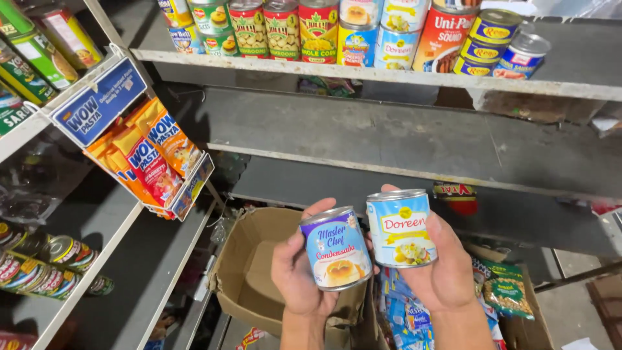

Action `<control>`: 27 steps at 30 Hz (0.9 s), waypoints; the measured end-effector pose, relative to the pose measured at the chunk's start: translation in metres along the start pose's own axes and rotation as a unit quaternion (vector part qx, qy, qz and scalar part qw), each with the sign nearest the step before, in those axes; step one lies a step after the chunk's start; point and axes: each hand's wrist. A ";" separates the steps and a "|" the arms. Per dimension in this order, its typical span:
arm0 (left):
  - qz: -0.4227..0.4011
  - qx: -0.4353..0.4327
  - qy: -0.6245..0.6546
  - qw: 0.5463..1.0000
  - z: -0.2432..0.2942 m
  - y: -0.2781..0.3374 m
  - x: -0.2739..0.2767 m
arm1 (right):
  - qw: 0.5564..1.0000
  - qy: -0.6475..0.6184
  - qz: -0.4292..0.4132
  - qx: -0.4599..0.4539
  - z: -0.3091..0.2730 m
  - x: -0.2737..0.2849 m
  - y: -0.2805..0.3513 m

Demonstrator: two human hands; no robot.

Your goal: Organizing various canned food items on a shelf in a pantry or storage area.

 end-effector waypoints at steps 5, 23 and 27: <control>0.012 -0.010 -0.030 0.999 0.011 -0.035 0.032 | 0.997 0.065 0.026 0.013 0.010 0.001 -0.034; -0.102 0.111 -0.116 0.982 0.082 -0.198 0.003 | 0.988 0.094 0.078 0.097 -0.017 -0.036 -0.154; -0.098 0.050 -0.205 0.973 0.079 -0.217 0.000 | 0.964 0.208 0.123 0.109 -0.043 -0.033 -0.170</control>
Point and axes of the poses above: each hand's wrist, its own y-axis away from the middle knuckle, its own x-axis out of the back of the hand, z = x × y, and after that the axes turned 2 degrees about z, right-handed
